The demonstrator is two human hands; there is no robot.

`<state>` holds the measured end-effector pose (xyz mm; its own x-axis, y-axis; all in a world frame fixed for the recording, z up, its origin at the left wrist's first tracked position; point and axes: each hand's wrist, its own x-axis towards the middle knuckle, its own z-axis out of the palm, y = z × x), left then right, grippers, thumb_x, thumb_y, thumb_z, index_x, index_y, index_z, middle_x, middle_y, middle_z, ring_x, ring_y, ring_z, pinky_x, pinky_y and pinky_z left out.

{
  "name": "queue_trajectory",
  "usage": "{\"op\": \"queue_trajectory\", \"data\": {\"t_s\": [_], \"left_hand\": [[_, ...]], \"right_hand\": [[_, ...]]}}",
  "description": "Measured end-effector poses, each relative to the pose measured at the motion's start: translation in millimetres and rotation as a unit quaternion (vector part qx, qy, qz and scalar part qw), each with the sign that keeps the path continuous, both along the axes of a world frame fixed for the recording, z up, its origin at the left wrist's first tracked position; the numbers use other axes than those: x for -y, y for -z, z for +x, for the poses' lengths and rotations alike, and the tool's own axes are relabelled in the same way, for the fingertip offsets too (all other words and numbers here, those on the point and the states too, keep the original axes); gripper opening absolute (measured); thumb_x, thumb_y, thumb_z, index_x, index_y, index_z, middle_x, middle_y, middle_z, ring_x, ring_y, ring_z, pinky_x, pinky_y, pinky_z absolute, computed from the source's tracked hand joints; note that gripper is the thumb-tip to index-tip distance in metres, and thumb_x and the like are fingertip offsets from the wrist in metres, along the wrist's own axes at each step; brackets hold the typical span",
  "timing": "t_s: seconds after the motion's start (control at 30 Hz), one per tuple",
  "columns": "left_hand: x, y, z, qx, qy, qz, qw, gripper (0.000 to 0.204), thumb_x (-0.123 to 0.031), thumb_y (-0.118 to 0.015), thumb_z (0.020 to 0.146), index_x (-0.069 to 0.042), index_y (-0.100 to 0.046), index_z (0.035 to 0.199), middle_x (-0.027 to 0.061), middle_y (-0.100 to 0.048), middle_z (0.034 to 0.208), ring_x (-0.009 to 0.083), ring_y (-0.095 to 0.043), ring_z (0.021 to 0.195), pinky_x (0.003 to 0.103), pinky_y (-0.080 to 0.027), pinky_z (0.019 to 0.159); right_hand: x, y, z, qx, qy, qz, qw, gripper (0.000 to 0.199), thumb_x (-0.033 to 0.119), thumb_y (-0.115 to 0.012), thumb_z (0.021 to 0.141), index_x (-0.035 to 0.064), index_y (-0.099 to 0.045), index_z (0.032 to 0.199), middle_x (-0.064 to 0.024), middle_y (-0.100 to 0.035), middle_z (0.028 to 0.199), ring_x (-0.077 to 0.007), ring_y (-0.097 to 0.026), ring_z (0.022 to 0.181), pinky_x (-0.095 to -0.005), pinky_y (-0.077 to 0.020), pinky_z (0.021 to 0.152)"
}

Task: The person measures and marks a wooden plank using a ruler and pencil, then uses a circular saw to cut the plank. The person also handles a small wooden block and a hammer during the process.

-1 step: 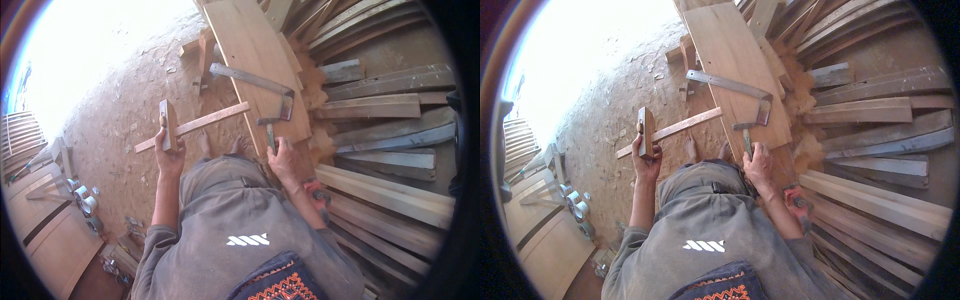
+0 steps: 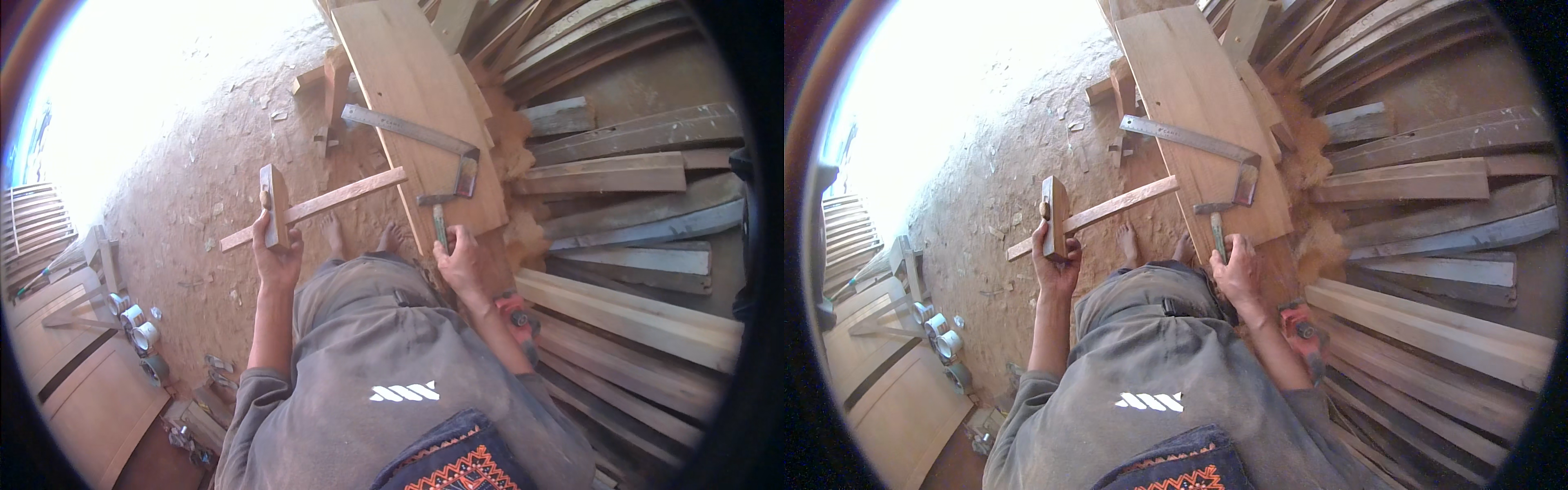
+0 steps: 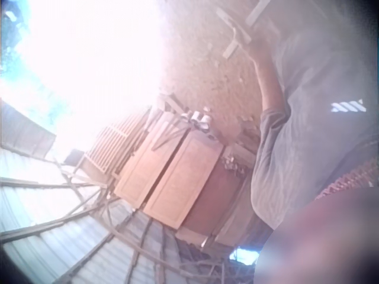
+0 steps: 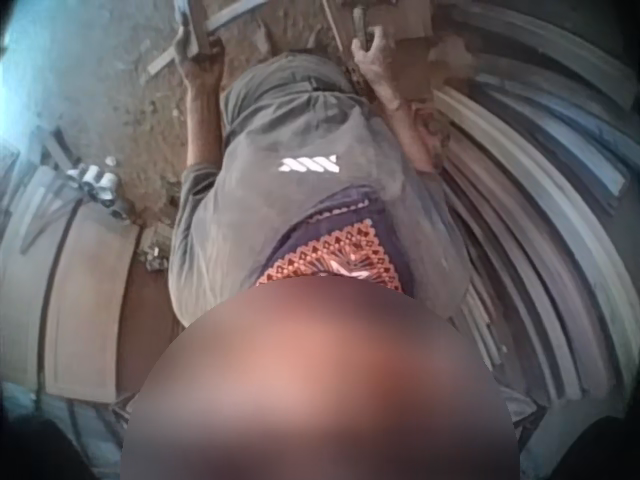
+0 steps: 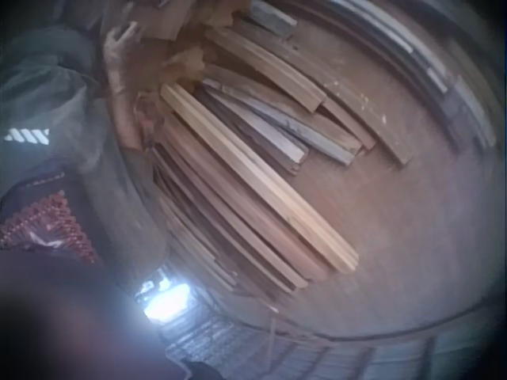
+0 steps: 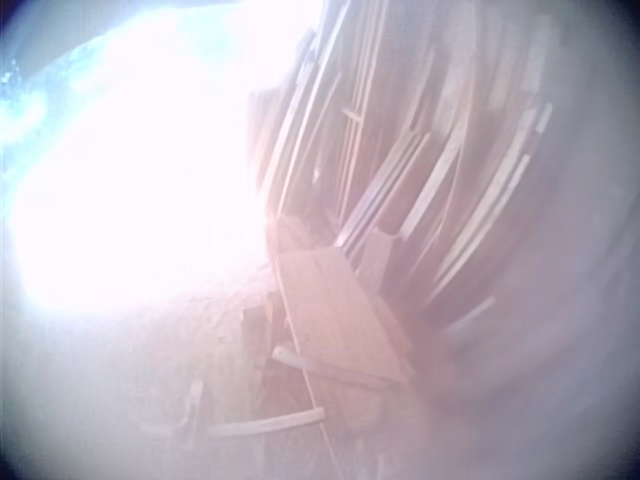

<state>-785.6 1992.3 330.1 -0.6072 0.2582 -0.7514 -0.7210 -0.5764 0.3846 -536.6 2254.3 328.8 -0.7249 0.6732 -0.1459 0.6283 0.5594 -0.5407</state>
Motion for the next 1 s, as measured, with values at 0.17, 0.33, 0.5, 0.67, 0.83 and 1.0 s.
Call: {"op": "queue_trajectory", "data": {"t_s": [0.17, 0.33, 0.5, 0.67, 0.83, 1.0], "left_hand": [[0, 3, 2, -0.008, -0.023, 0.0, 1.0, 0.039, -0.038, -0.072, 0.096, -0.011, -0.062, 0.122, 0.0053, -0.067, 0.095, 0.0167, -0.066, 0.066, 0.024, -0.05, 0.046], [3, -3, 4, -0.015, -0.001, -0.009, 1.0, 0.039, -0.039, -0.071, 0.096, -0.01, -0.063, 0.122, 0.0061, -0.069, 0.096, 0.016, -0.066, 0.065, 0.023, -0.051, 0.046], [6, -10, 1, -0.053, 0.054, -0.016, 0.997, 0.037, -0.038, -0.07, 0.097, -0.012, -0.064, 0.123, 0.0012, -0.068, 0.101, 0.0101, -0.062, 0.085, 0.027, -0.053, 0.066], [6, -14, 3, -0.034, 0.037, -0.017, 0.999, 0.041, -0.037, -0.071, 0.096, -0.011, -0.063, 0.126, 0.0031, -0.069, 0.108, 0.0108, -0.061, 0.092, 0.028, -0.054, 0.068], [1, -14, 3, -0.061, 0.044, -0.004, 0.997, 0.044, -0.041, -0.073, 0.094, -0.007, -0.064, 0.121, 0.0022, -0.066, 0.092, 0.0144, -0.063, 0.067, 0.023, -0.05, 0.05], [-3, -18, 8, -0.024, 0.051, -0.037, 0.998, 0.04, -0.044, -0.068, 0.095, -0.012, -0.068, 0.12, 0.001, -0.067, 0.092, 0.0149, -0.065, 0.072, 0.027, -0.052, 0.057]], "right_hand": [[8, -16, -5, -0.051, 0.128, -0.379, 0.915, 0.035, 0.02, -0.072, 0.099, -0.0029, -0.061, 0.123, -0.0145, -0.073, 0.094, -0.0138, -0.067, 0.064, -0.0312, -0.0515, 0.055], [-5, -46, -27, -0.186, 0.163, -0.343, 0.906, 0.047, 0.016, -0.07, 0.101, -0.0025, -0.059, 0.143, -0.0008, -0.067, 0.08, -0.0028, -0.057, 0.058, -0.0233, -0.0449, 0.049], [-23, -66, -40, -0.116, 0.066, -0.237, 0.962, 0.049, 0.015, -0.068, 0.102, 0.0021, -0.058, 0.149, 0.007, -0.057, 0.069, -0.0011, -0.049, 0.055, -0.0233, -0.0402, 0.048], [-19, -66, -37, -0.197, 0.151, -0.291, 0.924, 0.045, 0.015, -0.069, 0.101, -0.0008, -0.063, 0.142, 0.0054, -0.059, 0.07, -0.0019, -0.05, 0.059, -0.0242, -0.0393, 0.049], [-15, -35, -9, -0.118, 0.116, -0.276, 0.947, 0.04, 0.013, -0.071, 0.098, -0.001, -0.068, 0.135, 0.0015, -0.066, 0.075, -0.0034, -0.055, 0.063, -0.0255, -0.0432, 0.053], [-21, 1, 31, -0.193, 0.03, -0.182, 0.964, 0.036, 0.014, -0.073, 0.095, -0.0018, -0.071, 0.127, -0.0113, -0.075, 0.099, -0.0165, -0.069, 0.082, -0.0346, -0.054, 0.071]]}}
